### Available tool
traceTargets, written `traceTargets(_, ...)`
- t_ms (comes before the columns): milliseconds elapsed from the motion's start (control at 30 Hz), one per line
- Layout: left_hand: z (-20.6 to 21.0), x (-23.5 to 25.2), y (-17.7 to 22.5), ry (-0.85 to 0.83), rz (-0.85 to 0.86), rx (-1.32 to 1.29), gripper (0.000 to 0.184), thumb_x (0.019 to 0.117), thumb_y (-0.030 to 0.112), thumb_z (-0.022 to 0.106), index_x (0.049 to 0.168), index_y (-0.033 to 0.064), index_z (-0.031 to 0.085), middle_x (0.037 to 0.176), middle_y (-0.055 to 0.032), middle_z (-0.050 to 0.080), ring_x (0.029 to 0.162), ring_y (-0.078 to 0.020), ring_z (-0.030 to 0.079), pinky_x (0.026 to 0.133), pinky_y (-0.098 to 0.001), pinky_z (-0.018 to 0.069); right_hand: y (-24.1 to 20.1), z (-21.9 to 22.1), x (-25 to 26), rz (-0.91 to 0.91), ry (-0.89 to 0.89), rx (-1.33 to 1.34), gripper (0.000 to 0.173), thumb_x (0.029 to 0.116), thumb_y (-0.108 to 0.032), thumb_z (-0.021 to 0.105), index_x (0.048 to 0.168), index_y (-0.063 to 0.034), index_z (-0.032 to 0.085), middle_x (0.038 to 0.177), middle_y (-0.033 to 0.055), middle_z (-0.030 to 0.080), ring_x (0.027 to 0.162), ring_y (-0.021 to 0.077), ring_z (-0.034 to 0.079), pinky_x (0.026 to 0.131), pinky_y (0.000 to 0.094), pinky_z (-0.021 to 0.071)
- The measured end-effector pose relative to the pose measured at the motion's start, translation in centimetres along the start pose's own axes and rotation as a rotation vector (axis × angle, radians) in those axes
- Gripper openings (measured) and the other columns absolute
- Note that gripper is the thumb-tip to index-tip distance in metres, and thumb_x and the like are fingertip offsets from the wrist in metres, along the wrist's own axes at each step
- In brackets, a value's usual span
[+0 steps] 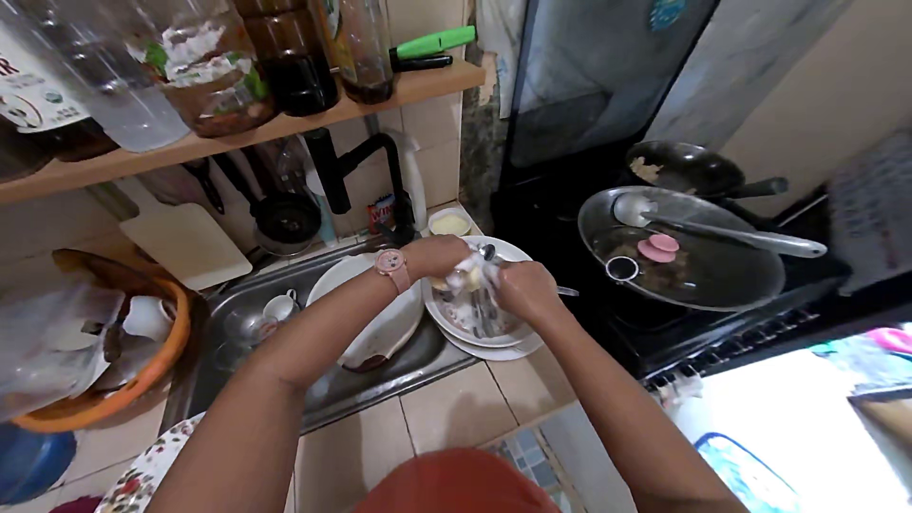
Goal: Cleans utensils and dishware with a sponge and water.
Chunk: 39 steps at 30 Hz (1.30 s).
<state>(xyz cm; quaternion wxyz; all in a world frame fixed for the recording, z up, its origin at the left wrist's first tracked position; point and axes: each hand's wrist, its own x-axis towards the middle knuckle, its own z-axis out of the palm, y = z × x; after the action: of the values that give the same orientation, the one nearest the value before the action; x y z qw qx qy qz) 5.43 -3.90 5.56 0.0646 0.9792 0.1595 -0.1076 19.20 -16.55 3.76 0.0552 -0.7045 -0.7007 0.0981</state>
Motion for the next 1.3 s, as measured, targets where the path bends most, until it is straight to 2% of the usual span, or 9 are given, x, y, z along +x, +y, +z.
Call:
traceTargets(267, 0.3, -0.2, -0.8, 0.159, -0.149, -0.345, 0.022, 0.0943, -0.003, 0.064, 0.114, -0.0119, 0.067, 0.112, -0.0291, 0.067, 0.111, -0.0412, 0.064, 0.101, -0.0544, 0.0473, 1.0, 0.4, -0.8, 0.160, 0.002, 0.149, 0.024, 0.0990, -0.011, 0.064, 0.114, 0.0071, 0.069, 0.110, 0.0294, 0.070, 0.108, 0.0482, 0.066, 0.092, 0.0644, 0.0481)
traceTargets(400, 2.7, 0.6, -1.7, 0.589, -0.234, -0.587, 0.028, 0.0927, 0.002, 0.069, 0.117, -0.0116, 0.066, 0.111, -0.0273, 0.069, 0.106, -0.0337, 0.067, 0.098, -0.0484, 0.0513, 0.7, 1.5, -0.6, 0.313, 0.138, 0.359, 0.028, 0.0972, -0.012, 0.067, 0.120, 0.0053, 0.069, 0.113, 0.0305, 0.069, 0.110, 0.0487, 0.065, 0.094, 0.0662, 0.0477)
traceTargets(533, 5.9, 0.5, 3.2, 0.992, -0.640, -0.933, 0.052, 0.1004, 0.008, 0.064, 0.146, -0.0045, 0.042, 0.142, -0.0274, 0.054, 0.130, -0.0393, 0.055, 0.108, -0.0522, 0.0445, -1.9, 2.5, 0.2, 0.435, 0.208, 0.606, 0.031, 0.1014, -0.014, 0.062, 0.127, 0.0033, 0.066, 0.121, 0.0304, 0.066, 0.116, 0.0469, 0.063, 0.100, 0.0634, 0.0467)
traceTargets(633, 8.2, 2.8, 4.4, 1.247, -0.701, -1.085, 0.052, 0.1008, 0.008, 0.062, 0.148, -0.0022, 0.041, 0.141, -0.0244, 0.054, 0.128, -0.0347, 0.055, 0.106, -0.0492, 0.0461, -3.0, 3.9, 0.9, 0.505, 0.185, 0.645, 0.032, 0.1021, -0.017, 0.061, 0.125, 0.0057, 0.066, 0.121, 0.0296, 0.067, 0.118, 0.0438, 0.063, 0.103, 0.0584, 0.0467)
traceTargets(833, 10.0, 2.8, 3.5, 1.131, -0.643, -1.386, 0.039, 0.1028, 0.009, 0.058, 0.139, -0.0040, 0.050, 0.128, -0.0235, 0.060, 0.112, -0.0288, 0.060, 0.096, -0.0460, 0.0506, 0.0, 6.1, 1.4, 0.496, 0.309, 0.814, 0.034, 0.0997, -0.008, 0.062, 0.129, 0.0100, 0.061, 0.126, 0.0341, 0.062, 0.120, 0.0465, 0.061, 0.105, 0.0591, 0.0459)
traceTargets(1000, 8.6, 2.4, 4.4, 0.958, -0.354, -2.066, 0.019, 0.1070, 0.019, 0.041, 0.111, 0.0123, 0.058, 0.087, -0.0011, 0.066, 0.073, -0.0091, 0.064, 0.066, -0.0253, 0.0558, -0.3, 6.1, 0.8, 0.281, 0.300, 1.254, 0.026, 0.1060, -0.007, 0.051, 0.127, 0.0068, 0.058, 0.107, 0.0161, 0.063, 0.092, 0.0158, 0.059, 0.083, 0.0327, 0.0520)
traceTargets(1067, 7.7, 2.9, 4.9, 0.973, -0.320, -2.232, 0.030, 0.1093, 0.031, 0.032, 0.107, 0.0155, 0.057, 0.080, 0.0003, 0.063, 0.064, -0.0080, 0.061, 0.056, -0.0232, 0.0525, -1.1, 6.4, 1.0, 0.302, 0.259, 1.254, 0.027, 0.1050, -0.005, 0.052, 0.128, 0.0088, 0.056, 0.105, 0.0172, 0.061, 0.088, 0.0156, 0.057, 0.080, 0.0317, 0.0504)
traceTargets(1167, 8.0, 2.2, 4.7, 0.971, -0.264, -2.157, 0.045, 0.1105, 0.048, 0.025, 0.120, 0.0188, 0.057, 0.094, 0.0010, 0.064, 0.080, -0.0077, 0.062, 0.068, -0.0262, 0.0546, -1.5, 6.3, 1.1, 0.269, 0.206, 1.161, 0.025, 0.1024, -0.003, 0.056, 0.124, 0.0102, 0.059, 0.108, 0.0189, 0.064, 0.094, 0.0171, 0.060, 0.087, 0.0329, 0.0511)
traceTargets(1300, 7.9, 0.0, 4.8, 1.019, -0.226, -1.847, 0.040, 0.1122, 0.039, 0.029, 0.137, 0.0170, 0.052, 0.119, -0.0013, 0.063, 0.103, -0.0078, 0.061, 0.086, -0.0281, 0.0532, -0.5, 5.4, 0.4, 0.166, 0.133, 1.111, 0.022, 0.1010, -0.005, 0.060, 0.117, 0.0095, 0.063, 0.103, 0.0155, 0.065, 0.091, 0.0139, 0.059, 0.085, 0.0309, 0.0512)
